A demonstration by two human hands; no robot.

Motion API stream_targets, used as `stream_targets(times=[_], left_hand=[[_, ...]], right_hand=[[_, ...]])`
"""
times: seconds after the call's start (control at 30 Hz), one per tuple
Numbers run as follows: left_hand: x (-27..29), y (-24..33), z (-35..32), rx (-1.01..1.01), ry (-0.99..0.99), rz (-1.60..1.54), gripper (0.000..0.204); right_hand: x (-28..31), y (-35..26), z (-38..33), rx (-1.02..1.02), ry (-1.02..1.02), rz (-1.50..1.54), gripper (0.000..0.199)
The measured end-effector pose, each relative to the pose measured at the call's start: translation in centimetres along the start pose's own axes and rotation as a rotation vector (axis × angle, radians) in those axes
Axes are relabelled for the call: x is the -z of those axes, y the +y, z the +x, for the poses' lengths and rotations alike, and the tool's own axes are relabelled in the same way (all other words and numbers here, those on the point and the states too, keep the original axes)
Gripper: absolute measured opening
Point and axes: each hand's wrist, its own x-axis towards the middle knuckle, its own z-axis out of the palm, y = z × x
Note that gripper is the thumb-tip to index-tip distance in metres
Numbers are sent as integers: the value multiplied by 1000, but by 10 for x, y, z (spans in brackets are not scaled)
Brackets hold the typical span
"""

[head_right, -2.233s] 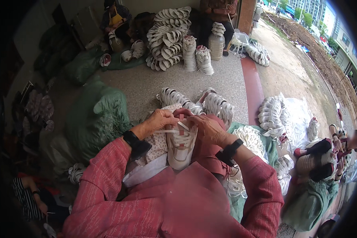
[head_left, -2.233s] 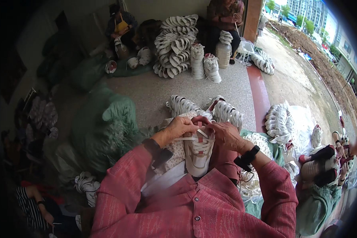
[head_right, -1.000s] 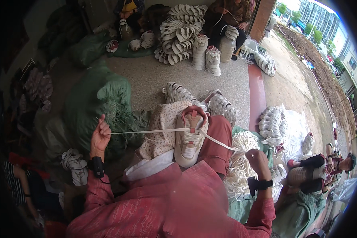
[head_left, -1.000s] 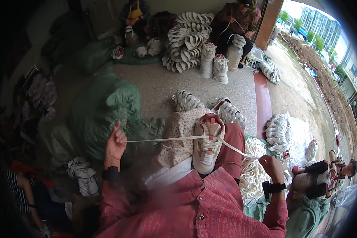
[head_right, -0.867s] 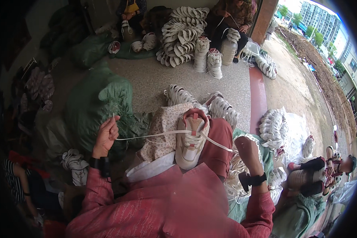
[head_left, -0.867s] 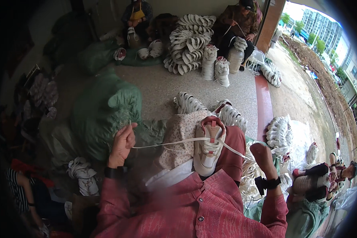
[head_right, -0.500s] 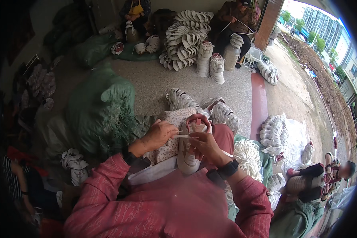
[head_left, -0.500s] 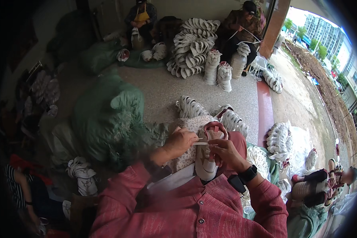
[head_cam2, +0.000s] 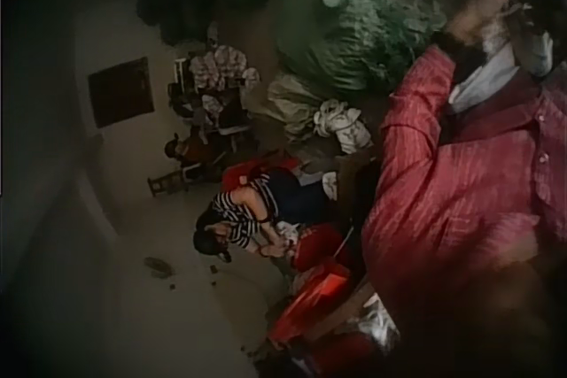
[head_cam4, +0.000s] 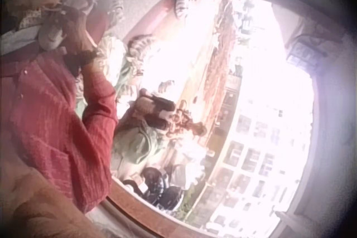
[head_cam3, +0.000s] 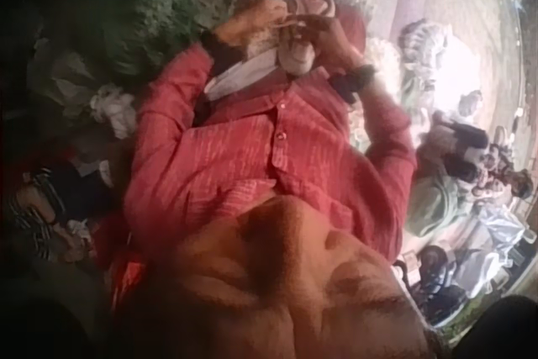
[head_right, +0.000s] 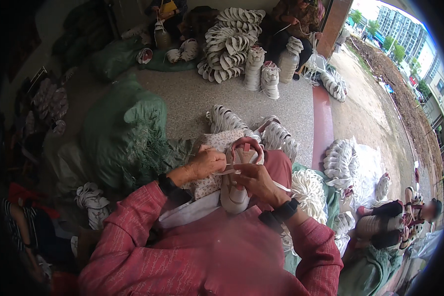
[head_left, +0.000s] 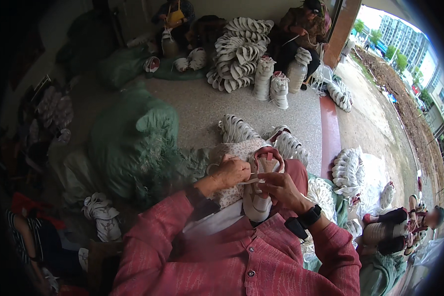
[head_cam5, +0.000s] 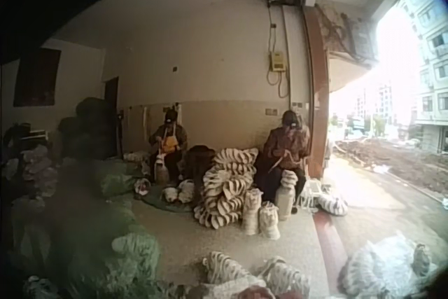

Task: The person sits on the floor and laces a white sneaker with a pink strap. They repeatedly thread a white lace through the eyelets, pull it tight, and adjust the fit. The task is performed on a single shoe resting on their lap.

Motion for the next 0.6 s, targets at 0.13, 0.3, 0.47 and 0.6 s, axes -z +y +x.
stream_targets(times=[0.13,0.3,0.47,0.6], left_hand=[[8,14,8,91,-53,15,15],[-6,20,12,56,81,192,14],[32,16,28,-238,195,-7,33],[45,8,47,-164,-220,-252,28]], right_hand=[[-3,-12,-3,-104,-6,3,50],[-6,-2,0,-27,-24,46,49],[8,5,5,-4,-89,-17,38],[30,2,22,245,35,-497,16]])
